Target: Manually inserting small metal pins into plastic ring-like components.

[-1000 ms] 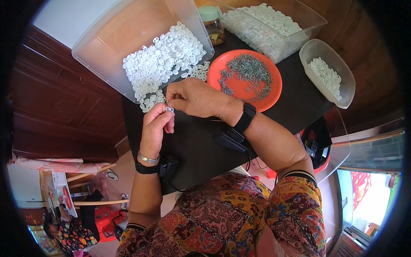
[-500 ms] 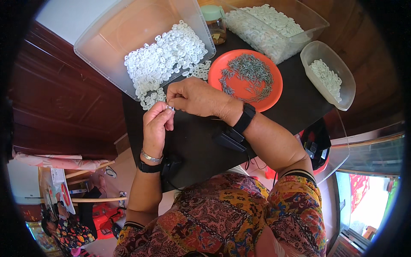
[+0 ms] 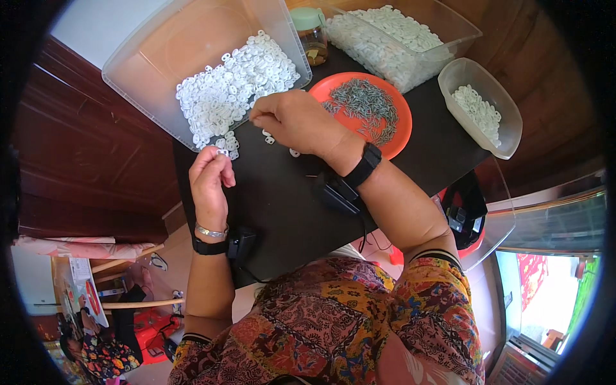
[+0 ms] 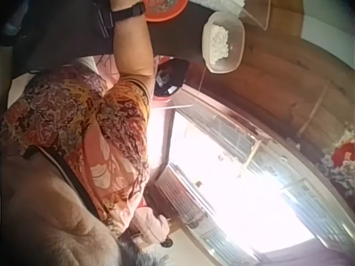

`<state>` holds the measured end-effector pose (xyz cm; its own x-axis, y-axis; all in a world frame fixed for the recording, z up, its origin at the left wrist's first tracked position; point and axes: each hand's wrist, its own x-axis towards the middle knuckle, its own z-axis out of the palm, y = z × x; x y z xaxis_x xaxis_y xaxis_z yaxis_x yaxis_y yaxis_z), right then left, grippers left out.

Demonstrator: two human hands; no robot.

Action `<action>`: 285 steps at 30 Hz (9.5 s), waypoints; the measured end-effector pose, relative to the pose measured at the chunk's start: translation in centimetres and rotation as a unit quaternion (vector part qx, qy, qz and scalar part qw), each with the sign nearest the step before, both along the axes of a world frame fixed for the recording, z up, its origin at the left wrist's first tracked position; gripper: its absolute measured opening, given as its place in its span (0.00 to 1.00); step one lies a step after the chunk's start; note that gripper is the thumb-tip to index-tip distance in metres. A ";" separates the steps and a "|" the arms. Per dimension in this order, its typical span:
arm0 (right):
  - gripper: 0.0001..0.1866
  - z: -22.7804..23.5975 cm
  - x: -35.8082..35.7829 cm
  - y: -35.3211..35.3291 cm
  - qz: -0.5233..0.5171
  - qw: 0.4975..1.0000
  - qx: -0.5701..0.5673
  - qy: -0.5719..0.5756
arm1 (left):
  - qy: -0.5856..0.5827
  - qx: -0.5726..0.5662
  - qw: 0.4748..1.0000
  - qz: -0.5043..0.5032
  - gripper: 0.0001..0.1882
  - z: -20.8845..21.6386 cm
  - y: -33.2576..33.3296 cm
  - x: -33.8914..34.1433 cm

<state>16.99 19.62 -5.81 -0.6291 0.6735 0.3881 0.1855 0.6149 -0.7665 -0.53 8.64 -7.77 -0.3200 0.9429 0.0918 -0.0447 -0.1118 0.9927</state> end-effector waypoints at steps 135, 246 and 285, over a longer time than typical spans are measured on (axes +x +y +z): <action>0.09 1.6 -5.1 4.0 -0.055 0.906 0.226 -0.355 | -0.124 0.016 0.987 0.098 0.08 -1.8 1.5 -2.7; 0.08 0.0 -0.1 -5.7 -0.001 0.953 0.201 -0.226 | -0.006 -0.039 0.999 0.024 0.07 -3.2 -16.2 1.4; 0.08 -1.8 3.2 -14.4 0.145 0.847 -0.477 0.185 | 0.041 -0.051 0.996 -0.054 0.10 -0.2 -14.3 5.2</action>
<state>20.16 5.20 -7.57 -0.7755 0.6302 -0.0385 -0.2295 -0.3382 -0.9127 4.63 -5.65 -8.01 -0.2123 0.9771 0.0163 0.0304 -0.0101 0.9995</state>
